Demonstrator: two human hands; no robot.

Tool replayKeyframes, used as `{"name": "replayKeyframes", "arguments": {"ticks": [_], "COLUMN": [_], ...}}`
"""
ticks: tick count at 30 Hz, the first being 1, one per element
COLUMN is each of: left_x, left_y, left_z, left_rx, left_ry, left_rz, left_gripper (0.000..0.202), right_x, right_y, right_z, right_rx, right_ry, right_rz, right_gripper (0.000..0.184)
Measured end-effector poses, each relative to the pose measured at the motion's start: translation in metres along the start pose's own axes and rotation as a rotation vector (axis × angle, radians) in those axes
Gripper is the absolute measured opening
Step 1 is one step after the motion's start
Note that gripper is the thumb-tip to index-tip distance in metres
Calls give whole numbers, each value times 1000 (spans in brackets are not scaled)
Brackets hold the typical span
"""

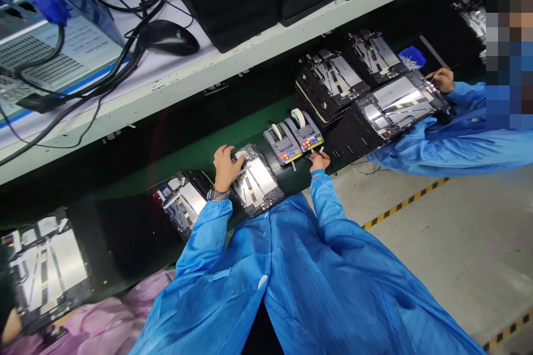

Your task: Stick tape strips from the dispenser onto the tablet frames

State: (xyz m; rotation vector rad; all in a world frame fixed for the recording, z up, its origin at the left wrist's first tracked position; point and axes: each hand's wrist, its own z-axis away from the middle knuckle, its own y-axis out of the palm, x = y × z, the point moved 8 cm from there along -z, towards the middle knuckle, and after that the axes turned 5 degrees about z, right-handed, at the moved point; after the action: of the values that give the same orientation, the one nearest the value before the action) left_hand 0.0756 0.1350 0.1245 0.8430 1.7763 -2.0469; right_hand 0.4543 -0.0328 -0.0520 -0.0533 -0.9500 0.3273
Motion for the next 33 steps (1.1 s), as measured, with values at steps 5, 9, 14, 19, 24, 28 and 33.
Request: {"name": "replayKeyframes", "arguments": {"ticks": [5, 9, 14, 19, 24, 28, 33], "left_x": [-4, -27, -39, -24, -11, -4, 3], "left_y": [7, 18, 37, 37, 31, 30, 30], "left_z": [-8, -9, -12, -17, -27, -34, -40], "left_rx": [64, 18, 2, 141, 301, 359, 405], "left_ry": [7, 23, -59, -55, -91, -110, -161], "left_rz": [22, -15, -80, -111, -157, -104, -29], "left_gripper": [45, 68, 78, 67, 62, 61, 63], "right_x": [2, 22, 64, 103, 96, 92, 95], "right_y": [-6, -26, -3, 78, 155, 173, 176], "right_z": [9, 38, 108, 194, 248, 252, 253], "right_rx": [-85, -123, 159, 580, 1018, 1133, 1151], "right_ry": [-66, -359, -643, -931, -1199, -1281, -1320], "right_rz": [14, 79, 273, 503, 825, 999, 1078], "right_gripper": [39, 44, 55, 77, 97, 104, 110]}}
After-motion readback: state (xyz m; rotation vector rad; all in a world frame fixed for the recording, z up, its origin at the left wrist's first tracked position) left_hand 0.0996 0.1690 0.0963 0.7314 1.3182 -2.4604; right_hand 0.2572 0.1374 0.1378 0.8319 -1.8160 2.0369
